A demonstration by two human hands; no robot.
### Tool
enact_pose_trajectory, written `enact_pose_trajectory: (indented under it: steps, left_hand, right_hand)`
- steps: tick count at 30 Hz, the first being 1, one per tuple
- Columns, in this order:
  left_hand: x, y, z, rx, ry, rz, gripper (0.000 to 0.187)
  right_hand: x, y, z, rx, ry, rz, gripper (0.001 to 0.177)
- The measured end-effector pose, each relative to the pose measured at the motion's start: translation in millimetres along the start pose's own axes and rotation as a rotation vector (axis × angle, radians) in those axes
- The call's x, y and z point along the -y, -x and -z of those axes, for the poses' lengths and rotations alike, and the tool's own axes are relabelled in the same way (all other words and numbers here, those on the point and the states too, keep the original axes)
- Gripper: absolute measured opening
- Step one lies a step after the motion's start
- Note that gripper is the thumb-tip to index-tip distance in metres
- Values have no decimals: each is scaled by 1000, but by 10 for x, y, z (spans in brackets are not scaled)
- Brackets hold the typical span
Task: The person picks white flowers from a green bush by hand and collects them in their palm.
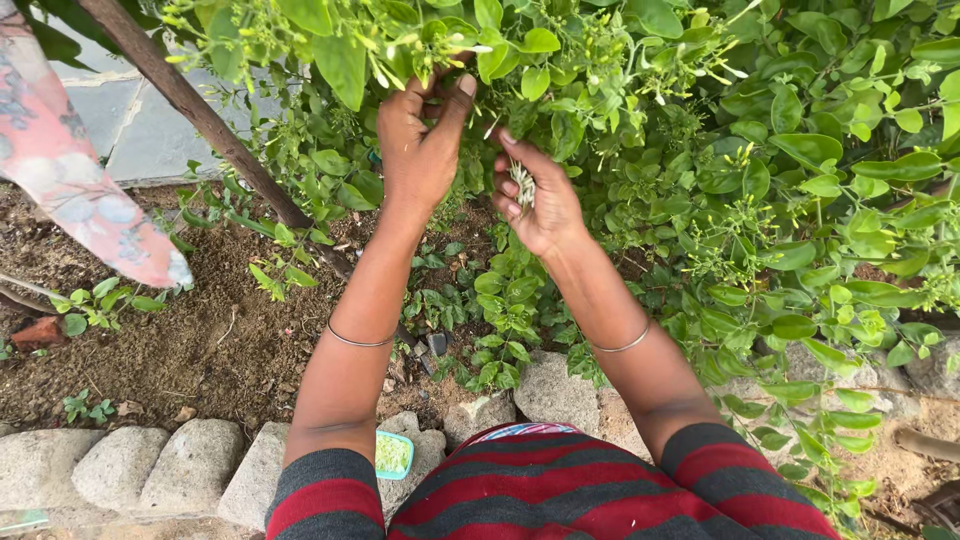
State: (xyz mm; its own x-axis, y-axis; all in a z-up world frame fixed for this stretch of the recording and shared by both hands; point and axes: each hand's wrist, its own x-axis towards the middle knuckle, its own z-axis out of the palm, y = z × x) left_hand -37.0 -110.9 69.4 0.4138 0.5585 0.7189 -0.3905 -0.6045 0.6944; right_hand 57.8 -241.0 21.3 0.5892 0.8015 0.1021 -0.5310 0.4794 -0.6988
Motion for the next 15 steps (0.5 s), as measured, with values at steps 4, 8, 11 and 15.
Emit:
enact_pose_trajectory:
  steps: [4,8,11,15]
  left_hand:
    - [-5,24,-9,23,60,-12,23]
    - [-57,15,10,26,85,71,26]
    - [-64,2,7,17,11,8,29]
    - [-54,-60,-100,37,-330,-55,39]
  right_hand:
    - [-56,-129,11,17,-20,3,23]
    - [-116,-37,92,17,-13,13,19]
    - [-145,89,191,-2,-55,-34,17]
    - [-274,313,295,-53,37,-141,12]
